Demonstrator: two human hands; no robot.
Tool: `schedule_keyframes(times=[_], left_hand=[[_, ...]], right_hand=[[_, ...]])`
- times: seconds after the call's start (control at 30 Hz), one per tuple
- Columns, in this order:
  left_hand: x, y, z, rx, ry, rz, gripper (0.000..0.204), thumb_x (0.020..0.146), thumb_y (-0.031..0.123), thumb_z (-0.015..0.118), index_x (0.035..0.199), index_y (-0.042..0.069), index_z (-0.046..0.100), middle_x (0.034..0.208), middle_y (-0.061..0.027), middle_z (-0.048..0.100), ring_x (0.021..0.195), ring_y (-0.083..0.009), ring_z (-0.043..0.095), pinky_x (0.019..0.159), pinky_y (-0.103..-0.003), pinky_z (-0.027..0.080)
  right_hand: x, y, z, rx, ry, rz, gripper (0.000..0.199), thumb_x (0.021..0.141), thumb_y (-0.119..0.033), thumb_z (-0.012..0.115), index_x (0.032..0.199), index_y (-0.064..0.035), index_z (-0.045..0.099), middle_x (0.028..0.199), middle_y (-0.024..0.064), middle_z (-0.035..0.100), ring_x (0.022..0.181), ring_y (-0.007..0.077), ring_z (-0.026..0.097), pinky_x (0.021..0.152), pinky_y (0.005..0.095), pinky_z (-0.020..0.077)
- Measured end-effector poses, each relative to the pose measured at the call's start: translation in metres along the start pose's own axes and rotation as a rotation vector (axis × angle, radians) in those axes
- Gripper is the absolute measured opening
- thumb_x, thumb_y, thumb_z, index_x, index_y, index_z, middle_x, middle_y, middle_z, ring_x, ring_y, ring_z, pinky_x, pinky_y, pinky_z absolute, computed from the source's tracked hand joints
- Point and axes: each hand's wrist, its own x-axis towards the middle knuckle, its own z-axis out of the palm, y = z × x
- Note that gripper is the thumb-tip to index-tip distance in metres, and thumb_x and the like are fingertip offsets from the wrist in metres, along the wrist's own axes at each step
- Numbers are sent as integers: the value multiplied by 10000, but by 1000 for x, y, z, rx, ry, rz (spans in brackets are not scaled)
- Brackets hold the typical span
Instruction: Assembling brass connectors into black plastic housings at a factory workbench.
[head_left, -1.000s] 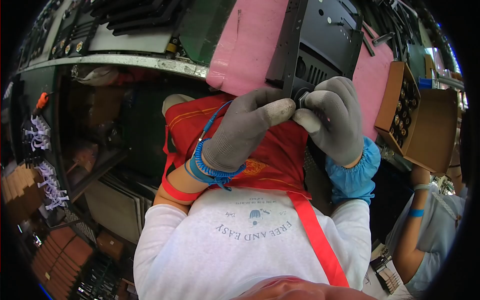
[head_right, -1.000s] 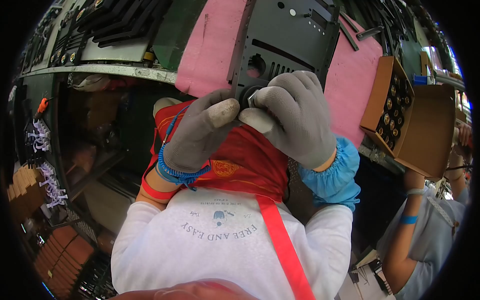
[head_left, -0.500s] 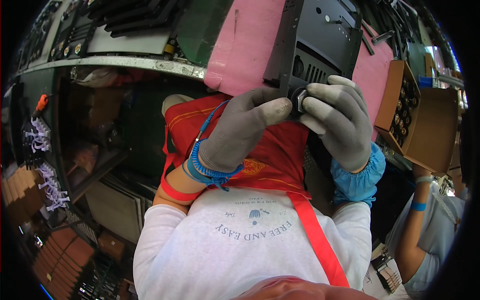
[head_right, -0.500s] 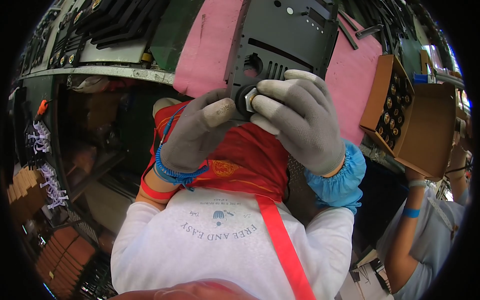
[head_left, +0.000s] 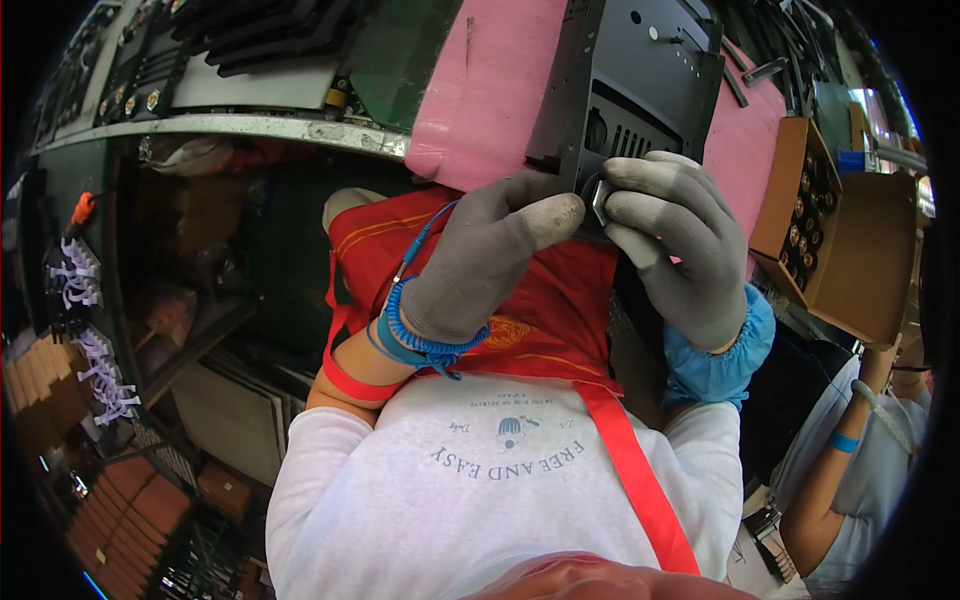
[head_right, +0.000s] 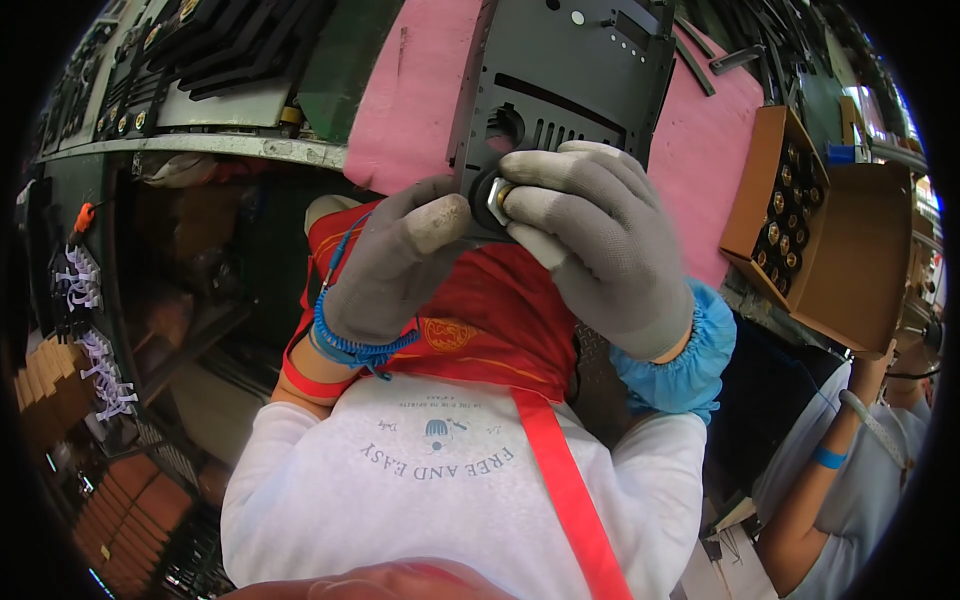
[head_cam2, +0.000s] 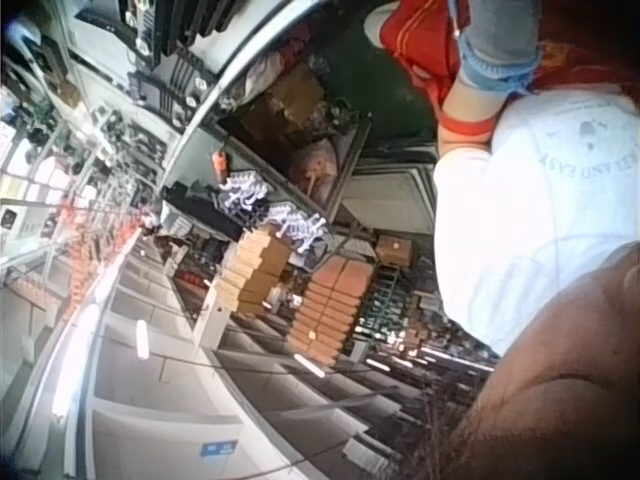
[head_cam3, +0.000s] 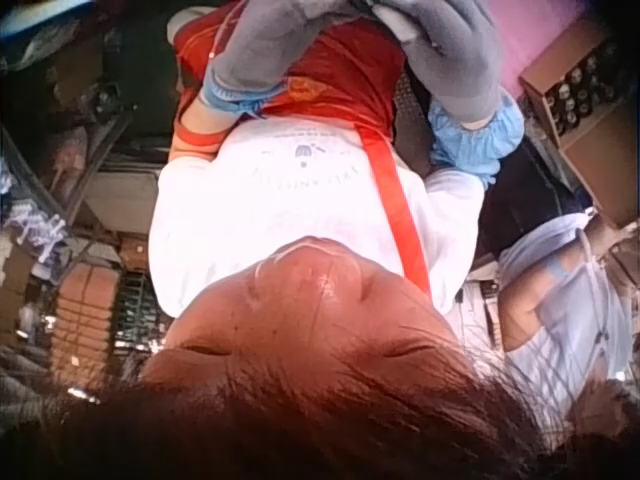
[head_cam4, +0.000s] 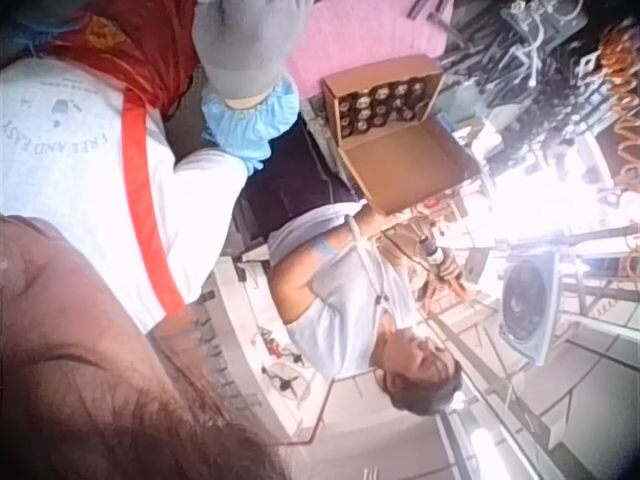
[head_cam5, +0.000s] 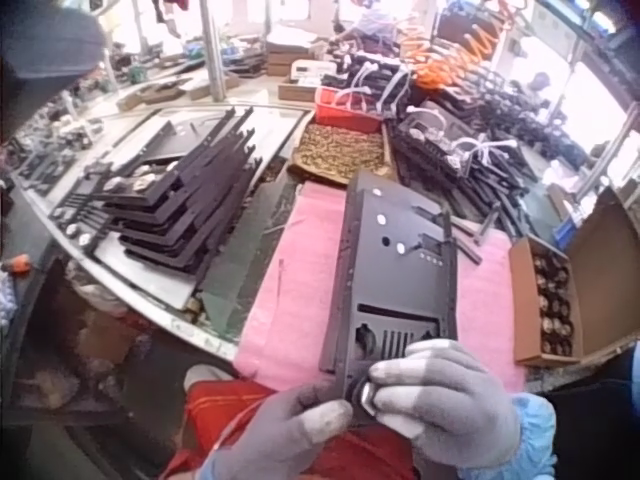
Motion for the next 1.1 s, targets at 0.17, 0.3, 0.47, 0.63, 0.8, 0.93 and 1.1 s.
schedule_keyframes(times=[0.17, 0.3, 0.47, 0.63, 0.8, 0.93, 1.1], left_hand=[[0, -5, -5, -1, 31, 1, 503, 937, 286, 547, 1257, -97, 483, 1196, -149, 596, 1117, -212, 575, 1006, -347, 428], [0, -1, -1, 180, 134, 18, 423, 902, 219, 625, 1158, -109, 551, 1057, -103, 629, 992, -137, 573, 914, -282, 448], [0, 0, -5, 223, 114, -44, 395, 905, 204, 571, 1170, -88, 562, 1092, -115, 632, 1025, -158, 586, 942, -298, 446], [0, 1, 3, -50, 113, -10, 444, 898, 218, 631, 1170, -120, 538, 1093, -122, 626, 1025, -159, 576, 933, -298, 437], [-3, 4, 3, 122, 70, -21, 506, 937, 312, 498, 1240, -93, 507, 1165, -142, 600, 1108, -205, 562, 1007, -335, 411], [-4, 0, -1, 57, 67, -1, 503, 940, 305, 490, 1266, -78, 496, 1195, -139, 592, 1130, -202, 557, 1012, -334, 410], [-2, 3, 3, -120, 17, 17, 513, 921, 251, 582, 1260, -118, 471, 1194, -162, 590, 1134, -211, 553, 1018, -342, 397]], right_hand=[[0, -9, 1, -141, 19, 136, 330, 801, -379, 690, 885, -62, 659, 789, 58, 538, 760, 253, 534, 812, 406, 434], [-17, -4, -15, -124, -33, 192, 423, 829, -471, 651, 735, -60, 635, 868, 87, 579, 835, 297, 543, 851, 456, 414], [-15, -8, 0, 97, 53, 130, 550, 971, -489, 466, 691, -21, 537, 932, 192, 622, 869, 322, 586, 817, 433, 444], [-17, -9, -11, 136, 158, 286, 348, 878, -330, 670, 784, -3, 594, 745, 96, 606, 652, 205, 561, 597, 306, 436], [-5, -10, 5, 276, 90, 256, 353, 709, -52, 803, 995, -7, 600, 1012, 142, 629, 822, 230, 619, 719, 307, 504], [2, -3, -2, 357, -82, 66, 311, 760, 118, 619, 1043, -8, 593, 1041, 173, 645, 979, 298, 639, 882, 351, 502], [-9, 3, 7, 647, 74, 209, 628, 673, 242, 400, 1216, -37, 547, 1135, 148, 633, 1258, 274, 522, 1062, 379, 417]])
